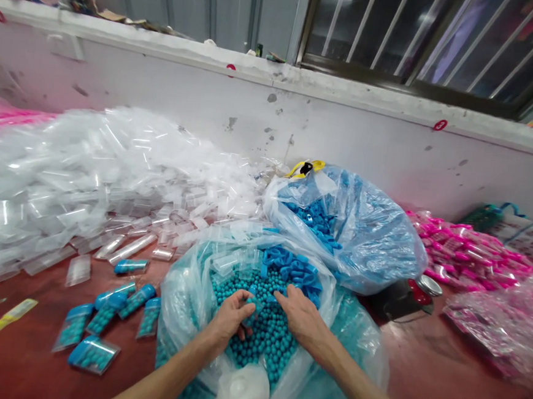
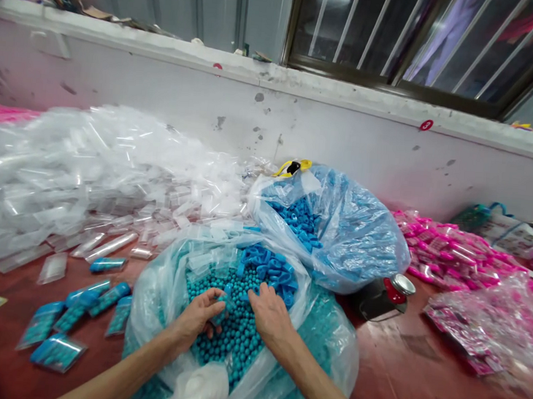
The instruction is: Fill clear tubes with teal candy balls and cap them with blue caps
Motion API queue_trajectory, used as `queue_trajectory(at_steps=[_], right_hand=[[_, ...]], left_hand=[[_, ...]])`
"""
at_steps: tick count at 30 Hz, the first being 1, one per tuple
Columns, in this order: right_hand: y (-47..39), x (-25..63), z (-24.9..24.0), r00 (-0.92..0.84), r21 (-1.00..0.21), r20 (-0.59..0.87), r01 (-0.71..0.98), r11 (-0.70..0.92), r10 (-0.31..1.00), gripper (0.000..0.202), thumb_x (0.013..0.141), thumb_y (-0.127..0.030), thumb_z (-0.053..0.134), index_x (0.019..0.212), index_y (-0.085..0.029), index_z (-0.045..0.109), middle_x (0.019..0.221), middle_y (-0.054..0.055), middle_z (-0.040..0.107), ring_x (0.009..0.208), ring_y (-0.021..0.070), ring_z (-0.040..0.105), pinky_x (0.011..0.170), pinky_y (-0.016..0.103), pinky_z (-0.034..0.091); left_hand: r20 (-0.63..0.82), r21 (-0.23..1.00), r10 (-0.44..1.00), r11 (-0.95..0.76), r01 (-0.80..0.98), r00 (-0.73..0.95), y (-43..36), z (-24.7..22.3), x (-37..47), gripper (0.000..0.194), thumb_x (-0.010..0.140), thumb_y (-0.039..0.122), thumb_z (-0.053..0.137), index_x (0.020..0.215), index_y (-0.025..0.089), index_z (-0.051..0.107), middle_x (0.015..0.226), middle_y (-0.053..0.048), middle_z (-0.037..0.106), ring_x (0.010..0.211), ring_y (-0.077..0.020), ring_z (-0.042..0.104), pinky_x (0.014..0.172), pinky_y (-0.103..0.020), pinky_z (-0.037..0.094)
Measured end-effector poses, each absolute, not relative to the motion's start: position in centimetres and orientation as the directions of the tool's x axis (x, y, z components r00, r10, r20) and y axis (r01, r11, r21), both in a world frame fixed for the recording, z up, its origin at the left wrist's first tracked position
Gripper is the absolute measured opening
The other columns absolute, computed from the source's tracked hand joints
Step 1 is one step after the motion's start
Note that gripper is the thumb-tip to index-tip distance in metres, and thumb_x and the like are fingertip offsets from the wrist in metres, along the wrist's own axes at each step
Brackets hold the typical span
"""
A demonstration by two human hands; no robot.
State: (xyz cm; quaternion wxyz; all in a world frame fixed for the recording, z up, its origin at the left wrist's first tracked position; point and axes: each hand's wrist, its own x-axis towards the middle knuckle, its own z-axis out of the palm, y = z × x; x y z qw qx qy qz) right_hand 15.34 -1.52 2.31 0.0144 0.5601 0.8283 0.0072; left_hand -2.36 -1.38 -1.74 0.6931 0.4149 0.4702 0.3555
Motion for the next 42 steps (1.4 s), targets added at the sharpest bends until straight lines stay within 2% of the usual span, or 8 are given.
queue_trajectory(at_steps=[4, 8, 11, 19, 23, 27, 36, 42], right_hand=[[-2.0, 15.0, 3.7, -0.54, -0.067, -0.06, 0.842, 0.536, 0.84, 0.02, 0.081, -0.01, 0.043, 0.088, -0.02, 0.059, 0.084, 0.006, 0.058, 0.079, 0.0187, 0.054, 0.062, 0.025, 0.039], [-1.4, 14.7, 4.4, -0.539, -0.548, 0.043, 0.691, 0.471, 0.842, 0.026, 0.077, -0.013, 0.051, 0.103, -0.018, 0.051, 0.082, 0.001, 0.059, 0.075, 0.0141, 0.055, 0.065, 0.023, 0.041], [-1.3, 13.9, 3.9, -0.468, -0.756, 0.038, 0.565, 0.332, 0.883, 0.01, 0.078, -0.018, 0.051, 0.088, -0.016, 0.054, 0.075, -0.001, 0.059, 0.068, 0.0121, 0.055, 0.061, 0.02, 0.042], [-3.7, 11.3, 1.8, -0.461, -0.252, 0.21, 0.826, 0.504, 0.862, 0.03, 0.083, -0.009, 0.036, 0.107, -0.017, 0.053, 0.086, 0.008, 0.058, 0.081, 0.0206, 0.054, 0.069, 0.031, 0.045], [-2.1, 13.8, 2.3, -0.255, -0.507, 0.264, 0.784, 0.359, 0.93, 0.032, 0.087, -0.018, 0.031, 0.115, -0.015, 0.046, 0.092, 0.009, 0.059, 0.086, 0.0196, 0.055, 0.074, 0.031, 0.045], [-1.8, 15.3, 3.7, -0.181, -0.703, 0.095, 0.684, 0.195, 0.979, 0.029, 0.088, -0.029, 0.033, 0.11, -0.019, 0.049, 0.075, 0.001, 0.06, 0.066, 0.0153, 0.056, 0.063, 0.027, 0.044], [-3.1, 14.6, 4.3, -0.339, -0.543, 0.032, 0.784, 0.301, 0.94, 0.032, 0.087, -0.029, 0.037, 0.108, -0.021, 0.059, 0.101, 0.007, 0.064, 0.094, 0.0203, 0.057, 0.081, 0.031, 0.041], [-3.5, 14.4, 4.6, -0.365, -0.725, 0.027, 0.634, 0.269, 0.93, 0.035, 0.088, -0.027, 0.032, 0.114, -0.019, 0.055, 0.079, 0.003, 0.065, 0.071, 0.015, 0.059, 0.067, 0.025, 0.045]], left_hand=[[-0.305, 0.939, 0.907, 0.337, -0.067, 0.29, -1.5, -1.7, -2.2, 0.038, 0.061, 0.042, 0.061, 0.088, 0.018, 0.046, 0.06, 0.007, 0.05, 0.04, -0.0067, 0.049, 0.031, -0.015, 0.03], [-0.25, 0.951, 0.896, 0.299, -0.083, 0.367, -1.6, -1.2, -2.1, 0.035, 0.062, 0.041, 0.061, 0.085, 0.017, 0.049, 0.066, 0.005, 0.052, 0.042, -0.0065, 0.049, 0.033, -0.016, 0.031], [-0.223, 0.956, 0.904, 0.277, -0.101, 0.365, -1.8, -1.1, -2.1, 0.032, 0.062, 0.04, 0.062, 0.082, 0.018, 0.049, 0.064, 0.006, 0.05, 0.041, -0.0058, 0.047, 0.033, -0.016, 0.031], [-0.231, 0.96, 0.922, 0.268, -0.08, 0.312, -2.0, -1.2, -1.7, 0.033, 0.065, 0.044, 0.062, 0.075, 0.018, 0.045, 0.05, 0.008, 0.045, 0.037, -0.0076, 0.047, 0.031, -0.016, 0.029], [-0.286, 0.851, 0.857, 0.433, -0.297, 0.43, -1.8, -0.6, -2.3, 0.048, 0.061, 0.048, 0.066, 0.091, 0.019, 0.043, 0.064, 0.004, 0.055, 0.041, -0.008, 0.052, 0.034, -0.016, 0.029], [-0.241, 0.767, 0.795, 0.508, -0.393, 0.557, -1.9, 0.0, -2.7, 0.049, 0.063, 0.039, 0.069, 0.098, 0.019, 0.042, 0.075, 0.0, 0.057, 0.05, -0.0081, 0.056, 0.04, -0.016, 0.034], [-0.222, 0.818, 0.829, 0.445, -0.364, 0.514, -2.2, -0.9, -2.5, 0.045, 0.062, 0.041, 0.069, 0.094, 0.019, 0.045, 0.066, 0.005, 0.051, 0.042, -0.0077, 0.054, 0.035, -0.016, 0.036], [-0.189, 0.885, 0.825, 0.378, -0.271, 0.533, -2.7, 0.1, -1.8, 0.042, 0.065, 0.046, 0.064, 0.09, 0.018, 0.044, 0.075, 0.001, 0.056, 0.046, -0.0094, 0.056, 0.037, -0.018, 0.038]])
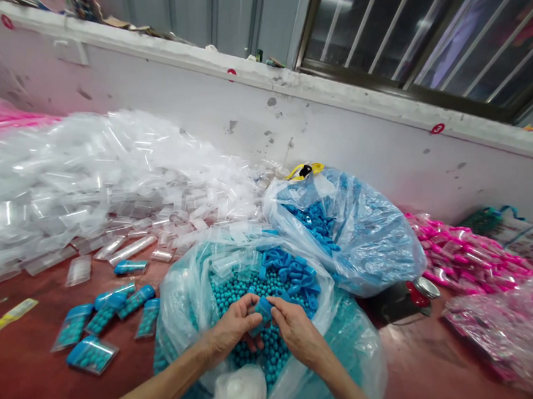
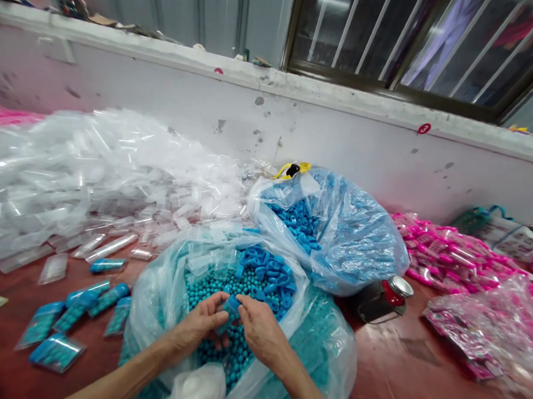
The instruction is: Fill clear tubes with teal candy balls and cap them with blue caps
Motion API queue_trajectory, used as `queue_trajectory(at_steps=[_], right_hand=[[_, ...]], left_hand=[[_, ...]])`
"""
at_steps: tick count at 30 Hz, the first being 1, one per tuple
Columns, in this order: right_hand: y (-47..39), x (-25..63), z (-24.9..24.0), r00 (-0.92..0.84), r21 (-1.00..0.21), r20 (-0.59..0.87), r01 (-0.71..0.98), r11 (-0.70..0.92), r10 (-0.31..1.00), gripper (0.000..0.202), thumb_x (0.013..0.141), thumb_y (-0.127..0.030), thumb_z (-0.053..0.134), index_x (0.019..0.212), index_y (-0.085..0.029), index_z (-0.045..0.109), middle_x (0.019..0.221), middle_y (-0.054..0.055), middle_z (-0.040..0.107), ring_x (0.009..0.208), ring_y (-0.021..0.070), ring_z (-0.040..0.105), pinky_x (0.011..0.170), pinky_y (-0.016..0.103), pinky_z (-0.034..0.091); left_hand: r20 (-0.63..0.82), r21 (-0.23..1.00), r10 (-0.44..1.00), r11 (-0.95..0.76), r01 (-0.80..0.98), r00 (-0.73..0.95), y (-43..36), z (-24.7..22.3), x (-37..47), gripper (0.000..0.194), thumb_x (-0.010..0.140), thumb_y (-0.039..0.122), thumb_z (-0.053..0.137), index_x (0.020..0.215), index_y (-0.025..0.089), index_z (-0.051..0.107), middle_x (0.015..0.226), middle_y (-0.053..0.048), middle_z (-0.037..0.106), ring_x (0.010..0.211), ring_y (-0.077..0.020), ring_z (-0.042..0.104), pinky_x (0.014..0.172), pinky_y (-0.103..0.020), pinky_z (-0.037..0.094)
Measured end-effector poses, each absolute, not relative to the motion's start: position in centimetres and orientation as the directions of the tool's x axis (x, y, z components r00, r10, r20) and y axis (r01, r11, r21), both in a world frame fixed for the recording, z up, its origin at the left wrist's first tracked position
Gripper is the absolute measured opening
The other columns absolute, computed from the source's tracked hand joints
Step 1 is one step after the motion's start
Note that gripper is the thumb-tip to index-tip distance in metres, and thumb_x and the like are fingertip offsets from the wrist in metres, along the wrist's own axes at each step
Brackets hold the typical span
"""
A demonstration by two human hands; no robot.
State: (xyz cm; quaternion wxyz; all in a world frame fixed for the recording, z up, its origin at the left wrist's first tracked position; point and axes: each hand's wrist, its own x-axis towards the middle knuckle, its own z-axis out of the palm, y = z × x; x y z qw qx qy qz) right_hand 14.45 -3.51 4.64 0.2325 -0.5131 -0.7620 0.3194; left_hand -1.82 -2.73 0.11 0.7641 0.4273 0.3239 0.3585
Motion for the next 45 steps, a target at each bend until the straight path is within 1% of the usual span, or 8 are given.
queue_trajectory(at_steps=[11, 17, 21, 27, 31, 36, 41, 45], right_hand=[[-4.3, 13.4, 4.5, -0.367, -0.687, 0.06, 0.66, 0.305, 0.928, 0.037, 0.089, -0.023, 0.027, 0.109, -0.017, 0.057, 0.07, 0.003, 0.063, 0.062, 0.0141, 0.057, 0.061, 0.024, 0.045], [-4.4, 13.6, 2.5, -0.473, -0.539, 0.133, 0.703, 0.464, 0.871, 0.041, 0.086, -0.016, 0.027, 0.124, -0.014, 0.042, 0.096, 0.01, 0.062, 0.089, 0.0187, 0.058, 0.078, 0.03, 0.046], [-4.0, 14.2, 2.9, -0.548, -0.572, 0.135, 0.637, 0.516, 0.826, 0.04, 0.087, -0.017, 0.028, 0.123, -0.015, 0.043, 0.096, 0.01, 0.061, 0.092, 0.0188, 0.056, 0.081, 0.032, 0.045], [-2.2, 14.3, 2.9, -0.311, -0.964, -0.042, 0.261, 0.042, 0.95, 0.03, 0.07, -0.027, 0.056, 0.099, -0.02, 0.056, 0.08, 0.0, 0.054, 0.058, 0.0114, 0.052, 0.046, 0.022, 0.046], [-1.0, 13.6, 2.4, -0.144, -0.993, -0.112, 0.052, -0.106, 0.983, 0.035, 0.06, -0.033, 0.063, 0.09, -0.017, 0.055, 0.065, -0.004, 0.052, 0.047, 0.0096, 0.048, 0.041, 0.022, 0.043], [-2.1, 12.8, 3.8, -0.261, -0.958, 0.003, 0.275, 0.077, 0.965, 0.026, 0.075, -0.035, 0.051, 0.09, -0.016, 0.061, 0.08, 0.003, 0.062, 0.075, 0.0171, 0.058, 0.07, 0.03, 0.047], [-4.6, 11.6, 3.8, -0.378, -0.77, 0.009, 0.588, 0.248, 0.926, 0.097, 0.053, -0.033, 0.073, 0.134, -0.016, 0.024, 0.129, 0.014, 0.039, 0.115, 0.0282, 0.041, 0.09, 0.039, 0.039], [-5.3, 10.6, 2.6, -0.322, -0.666, 0.062, 0.692, 0.279, 0.945, 0.088, 0.058, -0.028, 0.066, 0.133, -0.011, 0.022, 0.126, 0.019, 0.04, 0.114, 0.0292, 0.043, 0.09, 0.042, 0.039]], left_hand=[[-0.231, 0.903, 0.911, 0.332, -0.272, 0.343, -3.9, 0.4, -1.1, 0.069, 0.065, 0.049, 0.062, 0.122, 0.021, 0.036, 0.063, 0.005, 0.052, 0.034, -0.0053, 0.046, 0.031, -0.017, 0.028], [-0.317, 0.898, 0.922, 0.368, -0.241, 0.224, -4.1, 1.2, -0.7, 0.055, 0.066, 0.043, 0.059, 0.113, 0.017, 0.045, 0.055, 0.006, 0.049, 0.032, -0.0041, 0.04, 0.03, -0.017, 0.02], [-0.311, 0.923, 0.936, 0.339, -0.183, 0.165, -4.0, 0.8, -0.8, 0.049, 0.067, 0.044, 0.058, 0.107, 0.019, 0.047, 0.054, 0.008, 0.047, 0.03, -0.0042, 0.04, 0.03, -0.017, 0.023], [-0.242, 0.942, 0.896, 0.309, -0.132, 0.372, -3.5, 1.5, -2.5, 0.047, 0.067, 0.047, 0.058, 0.103, 0.022, 0.041, 0.062, 0.006, 0.051, 0.035, -0.0079, 0.05, 0.032, -0.017, 0.033], [-0.236, 0.959, 0.886, 0.279, -0.053, 0.399, -3.8, 2.0, -2.4, 0.038, 0.071, 0.042, 0.053, 0.1, 0.022, 0.039, 0.065, 0.006, 0.05, 0.034, -0.0064, 0.048, 0.03, -0.017, 0.028], [-0.241, 0.964, 0.928, 0.262, -0.038, 0.285, -3.9, 1.9, -1.6, 0.05, 0.074, 0.039, 0.05, 0.117, 0.021, 0.033, 0.066, 0.006, 0.047, 0.032, -0.0045, 0.04, 0.03, -0.018, 0.027], [-0.192, 0.954, 0.942, 0.245, -0.171, 0.277, -3.6, 1.8, -1.6, 0.057, 0.071, 0.043, 0.055, 0.121, 0.019, 0.038, 0.059, 0.007, 0.045, 0.036, -0.0044, 0.034, 0.035, -0.018, 0.026], [-0.135, 0.97, 0.97, 0.17, -0.172, 0.201, -3.7, 1.8, -1.3, 0.042, 0.069, 0.037, 0.059, 0.104, 0.017, 0.052, 0.069, 0.003, 0.054, 0.056, -0.0089, 0.048, 0.052, -0.019, 0.038]])
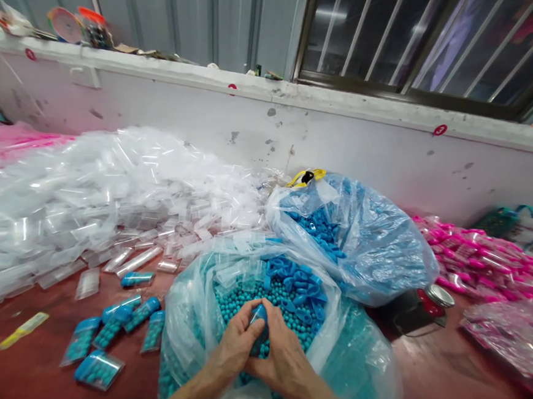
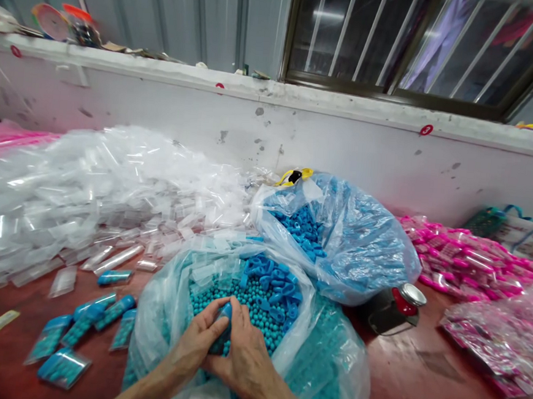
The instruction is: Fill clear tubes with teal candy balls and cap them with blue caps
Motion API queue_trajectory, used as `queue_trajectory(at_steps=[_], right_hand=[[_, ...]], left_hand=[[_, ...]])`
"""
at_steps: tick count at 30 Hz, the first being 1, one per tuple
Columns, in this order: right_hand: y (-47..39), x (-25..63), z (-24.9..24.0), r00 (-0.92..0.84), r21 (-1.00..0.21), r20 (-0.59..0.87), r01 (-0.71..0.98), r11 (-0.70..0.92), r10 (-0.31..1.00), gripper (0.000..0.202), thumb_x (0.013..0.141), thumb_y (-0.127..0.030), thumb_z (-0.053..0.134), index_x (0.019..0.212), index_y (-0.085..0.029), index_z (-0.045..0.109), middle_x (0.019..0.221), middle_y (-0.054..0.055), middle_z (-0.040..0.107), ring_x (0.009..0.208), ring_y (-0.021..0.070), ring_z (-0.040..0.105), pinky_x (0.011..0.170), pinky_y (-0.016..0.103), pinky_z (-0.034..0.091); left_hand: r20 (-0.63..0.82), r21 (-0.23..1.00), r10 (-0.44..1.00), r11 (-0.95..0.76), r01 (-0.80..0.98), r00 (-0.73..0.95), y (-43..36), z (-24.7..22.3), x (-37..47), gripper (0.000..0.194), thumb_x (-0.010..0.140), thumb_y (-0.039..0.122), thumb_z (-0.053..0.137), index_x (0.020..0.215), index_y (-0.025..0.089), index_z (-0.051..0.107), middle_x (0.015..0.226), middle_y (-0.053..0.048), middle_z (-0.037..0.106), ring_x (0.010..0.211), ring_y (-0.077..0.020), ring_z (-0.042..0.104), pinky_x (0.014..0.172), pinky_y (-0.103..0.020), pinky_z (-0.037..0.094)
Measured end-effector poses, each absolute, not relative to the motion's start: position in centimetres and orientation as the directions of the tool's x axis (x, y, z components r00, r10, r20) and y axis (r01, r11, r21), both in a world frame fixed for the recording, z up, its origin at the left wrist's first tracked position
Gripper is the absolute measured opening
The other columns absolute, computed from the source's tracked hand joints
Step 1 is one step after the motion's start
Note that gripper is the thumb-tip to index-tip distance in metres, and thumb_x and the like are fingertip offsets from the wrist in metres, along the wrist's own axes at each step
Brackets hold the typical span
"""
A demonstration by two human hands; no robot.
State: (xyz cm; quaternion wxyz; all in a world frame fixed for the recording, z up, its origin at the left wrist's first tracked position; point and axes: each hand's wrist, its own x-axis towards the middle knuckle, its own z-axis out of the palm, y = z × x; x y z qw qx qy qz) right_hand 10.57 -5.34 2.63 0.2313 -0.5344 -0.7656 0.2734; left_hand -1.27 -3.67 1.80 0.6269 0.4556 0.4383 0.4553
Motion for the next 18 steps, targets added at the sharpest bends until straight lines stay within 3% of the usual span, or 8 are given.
queue_trajectory(at_steps=[2, 7, 11, 14, 18], right_hand=[[-5.5, 10.3, 2.2, -0.293, -0.643, 0.153, 0.695, 0.32, 0.944, 0.077, 0.061, -0.024, 0.061, 0.129, -0.01, 0.028, 0.121, 0.019, 0.045, 0.109, 0.0285, 0.048, 0.086, 0.04, 0.042], [-6.0, 10.0, 0.7, -0.232, -0.565, 0.382, 0.707, 0.425, 0.895, 0.074, 0.058, -0.024, 0.061, 0.124, -0.011, 0.03, 0.115, 0.019, 0.049, 0.104, 0.0326, 0.052, 0.08, 0.042, 0.046], [-6.1, 9.6, -0.6, -0.216, -0.546, 0.461, 0.695, 0.467, 0.861, 0.078, 0.059, -0.027, 0.061, 0.126, -0.012, 0.025, 0.115, 0.02, 0.048, 0.106, 0.0337, 0.05, 0.08, 0.042, 0.046], [-5.9, 9.0, -0.2, -0.201, -0.605, 0.383, 0.683, 0.409, 0.902, 0.075, 0.064, -0.022, 0.057, 0.129, -0.013, 0.022, 0.12, 0.02, 0.044, 0.106, 0.0299, 0.05, 0.082, 0.04, 0.045], [-5.4, 9.1, 1.9, -0.384, -0.669, 0.138, 0.643, 0.372, 0.913, 0.084, 0.066, -0.025, 0.058, 0.136, -0.017, 0.013, 0.131, 0.015, 0.035, 0.111, 0.0261, 0.046, 0.085, 0.036, 0.044]], left_hand=[[-0.122, 0.973, 0.977, 0.152, -0.171, 0.175, -3.9, 2.1, -1.0, 0.034, 0.069, 0.035, 0.059, 0.096, 0.017, 0.054, 0.072, 0.002, 0.056, 0.066, -0.0113, 0.051, 0.06, -0.02, 0.04], [-0.173, 0.965, 0.972, 0.2, -0.17, 0.162, -4.6, 3.6, -0.7, 0.025, 0.072, 0.035, 0.054, 0.09, 0.017, 0.051, 0.065, 0.004, 0.053, 0.061, -0.0109, 0.05, 0.059, -0.021, 0.04], [-0.059, 0.997, 0.991, 0.064, -0.039, 0.119, -4.6, 3.5, -0.5, 0.016, 0.075, 0.029, 0.049, 0.086, 0.018, 0.051, 0.069, 0.002, 0.055, 0.065, -0.0125, 0.052, 0.063, -0.022, 0.041], [0.042, 0.989, 0.994, -0.056, 0.137, 0.105, -4.5, 3.3, -0.6, 0.014, 0.078, 0.027, 0.043, 0.086, 0.019, 0.052, 0.073, 0.0, 0.057, 0.069, -0.014, 0.053, 0.068, -0.023, 0.042], [0.072, 0.895, 0.992, -0.11, 0.432, 0.104, -4.1, 4.1, -3.5, 0.025, 0.08, 0.03, 0.038, 0.099, 0.019, 0.051, 0.071, 0.0, 0.059, 0.066, -0.0155, 0.055, 0.065, -0.024, 0.042]])
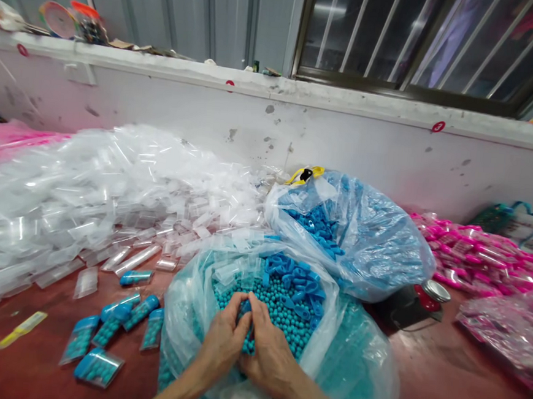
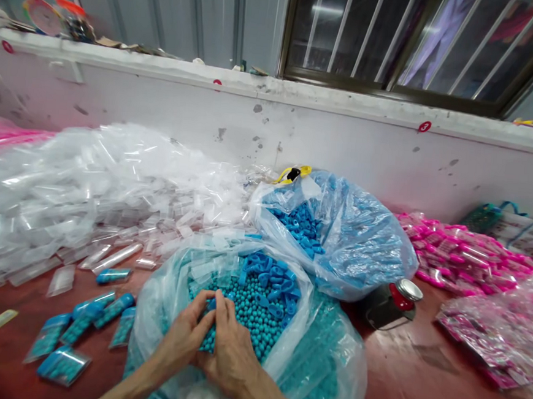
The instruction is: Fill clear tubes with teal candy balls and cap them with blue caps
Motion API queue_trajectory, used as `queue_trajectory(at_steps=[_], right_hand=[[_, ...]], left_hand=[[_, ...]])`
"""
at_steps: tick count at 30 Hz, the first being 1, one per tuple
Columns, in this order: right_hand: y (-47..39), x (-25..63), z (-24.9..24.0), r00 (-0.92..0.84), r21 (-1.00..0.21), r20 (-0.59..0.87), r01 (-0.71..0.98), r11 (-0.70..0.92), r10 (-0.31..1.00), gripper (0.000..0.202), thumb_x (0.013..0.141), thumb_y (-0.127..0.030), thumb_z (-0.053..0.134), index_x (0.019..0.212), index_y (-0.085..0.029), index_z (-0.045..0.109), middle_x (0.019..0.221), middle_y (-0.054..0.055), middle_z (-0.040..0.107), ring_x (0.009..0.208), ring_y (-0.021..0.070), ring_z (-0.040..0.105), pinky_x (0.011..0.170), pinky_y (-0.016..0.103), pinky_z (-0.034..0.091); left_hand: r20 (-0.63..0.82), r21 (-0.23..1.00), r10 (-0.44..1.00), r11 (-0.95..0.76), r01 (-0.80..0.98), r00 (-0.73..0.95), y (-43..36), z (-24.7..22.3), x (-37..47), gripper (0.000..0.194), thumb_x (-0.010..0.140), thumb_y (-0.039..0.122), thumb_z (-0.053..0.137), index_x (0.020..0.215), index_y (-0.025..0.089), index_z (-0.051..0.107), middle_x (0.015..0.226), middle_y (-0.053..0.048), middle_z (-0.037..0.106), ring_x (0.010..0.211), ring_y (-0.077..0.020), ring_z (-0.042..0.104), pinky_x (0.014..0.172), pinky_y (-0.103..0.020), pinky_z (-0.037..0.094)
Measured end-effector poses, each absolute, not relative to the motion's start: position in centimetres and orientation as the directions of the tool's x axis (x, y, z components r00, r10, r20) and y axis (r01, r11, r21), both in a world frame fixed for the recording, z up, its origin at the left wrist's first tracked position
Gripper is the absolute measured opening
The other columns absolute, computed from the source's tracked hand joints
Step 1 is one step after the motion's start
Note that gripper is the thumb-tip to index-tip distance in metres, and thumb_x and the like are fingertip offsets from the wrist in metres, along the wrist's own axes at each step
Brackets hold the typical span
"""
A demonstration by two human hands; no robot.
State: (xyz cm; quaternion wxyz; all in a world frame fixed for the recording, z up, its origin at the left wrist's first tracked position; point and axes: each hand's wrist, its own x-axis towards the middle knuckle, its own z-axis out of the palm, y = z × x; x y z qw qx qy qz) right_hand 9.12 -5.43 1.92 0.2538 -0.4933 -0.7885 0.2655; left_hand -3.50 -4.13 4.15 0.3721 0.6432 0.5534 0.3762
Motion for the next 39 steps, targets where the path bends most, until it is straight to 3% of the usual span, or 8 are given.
queue_trajectory(at_steps=[3, 6, 10, 12, 16, 24, 30, 39], right_hand=[[-4.8, 10.6, 2.6, -0.443, -0.668, 0.023, 0.66, 0.343, 0.896, 0.078, 0.072, -0.029, 0.057, 0.137, -0.02, 0.016, 0.132, 0.012, 0.038, 0.108, 0.0237, 0.049, 0.087, 0.034, 0.041], [-4.2, 12.3, 2.2, -0.432, -0.64, -0.034, 0.702, 0.312, 0.901, 0.051, 0.078, -0.027, 0.051, 0.127, -0.019, 0.04, 0.112, 0.009, 0.056, 0.101, 0.0206, 0.053, 0.087, 0.031, 0.039], [-3.0, 13.3, 1.7, -0.426, -0.616, -0.045, 0.724, 0.31, 0.904, 0.036, 0.08, -0.028, 0.048, 0.115, -0.02, 0.053, 0.099, 0.005, 0.064, 0.093, 0.0189, 0.057, 0.082, 0.028, 0.04], [-2.1, 13.4, 1.9, -0.385, -0.585, -0.032, 0.756, 0.295, 0.922, 0.033, 0.082, -0.027, 0.045, 0.112, -0.019, 0.055, 0.101, 0.005, 0.064, 0.095, 0.019, 0.057, 0.083, 0.028, 0.039], [0.0, 13.3, 3.4, -0.289, -0.49, 0.071, 0.824, 0.286, 0.955, 0.03, 0.084, -0.021, 0.038, 0.108, -0.018, 0.057, 0.108, 0.006, 0.062, 0.101, 0.0174, 0.055, 0.085, 0.025, 0.038], [0.6, 10.6, 3.8, -0.224, -0.18, -0.099, 0.962, 0.203, 0.97, 0.025, 0.085, -0.036, 0.042, 0.093, -0.017, 0.057, 0.086, 0.01, 0.067, 0.084, 0.0241, 0.063, 0.067, 0.029, 0.043], [0.6, 7.9, 1.7, -0.213, -0.18, -0.13, 0.965, 0.189, 0.968, 0.03, 0.076, -0.027, 0.057, 0.101, -0.011, 0.052, 0.09, 0.014, 0.066, 0.081, 0.0246, 0.064, 0.066, 0.029, 0.043], [0.7, 12.5, 2.4, -0.358, -0.241, -0.107, 0.914, 0.325, 0.928, 0.023, 0.086, -0.019, 0.036, 0.106, -0.019, 0.049, 0.094, 0.007, 0.061, 0.086, 0.019, 0.059, 0.066, 0.026, 0.04]], left_hand=[[0.06, 0.699, 0.997, -0.074, 0.712, 0.044, -3.6, 4.9, -8.8, 0.035, 0.081, 0.035, 0.036, 0.111, 0.021, 0.048, 0.075, 0.0, 0.062, 0.069, -0.0175, 0.058, 0.066, -0.026, 0.043], [0.103, 0.361, 0.991, 0.046, 0.932, -0.089, -3.2, 5.5, -14.2, 0.036, 0.081, 0.033, 0.037, 0.111, 0.02, 0.051, 0.092, -0.007, 0.064, 0.082, -0.0232, 0.059, 0.072, -0.032, 0.043], [0.293, 0.063, 0.94, 0.164, 0.984, -0.175, -2.8, 6.2, -15.2, 0.037, 0.082, 0.029, 0.035, 0.111, 0.015, 0.053, 0.098, -0.014, 0.061, 0.09, -0.0287, 0.056, 0.077, -0.038, 0.041], [0.267, 0.15, 0.955, 0.09, 0.985, -0.128, -2.2, 6.5, -12.7, 0.035, 0.083, 0.029, 0.034, 0.108, 0.016, 0.055, 0.095, -0.011, 0.063, 0.089, -0.0254, 0.057, 0.077, -0.034, 0.041], [-0.033, 0.447, 0.997, -0.05, 0.893, 0.072, 1.0, 6.0, -6.4, 0.032, 0.082, 0.033, 0.038, 0.105, 0.019, 0.057, 0.085, -0.006, 0.068, 0.084, -0.0195, 0.061, 0.073, -0.026, 0.041], [-0.054, 0.446, 0.997, 0.073, 0.892, -0.054, 5.8, 1.8, -0.8, 0.035, 0.08, 0.034, 0.042, 0.103, 0.012, 0.053, 0.098, -0.014, 0.064, 0.095, -0.0249, 0.057, 0.076, -0.032, 0.04], [-0.044, 0.459, 0.999, 0.031, 0.888, -0.012, 6.5, 1.4, -0.4, 0.021, 0.08, 0.03, 0.044, 0.092, 0.018, 0.056, 0.096, -0.008, 0.064, 0.094, -0.0205, 0.057, 0.077, -0.027, 0.039], [-0.114, 0.448, 0.967, -0.156, 0.88, 0.229, 3.4, 2.0, -4.8, 0.03, 0.081, 0.022, 0.038, 0.11, 0.018, 0.045, 0.085, -0.005, 0.066, 0.084, -0.0185, 0.061, 0.071, -0.026, 0.04]])
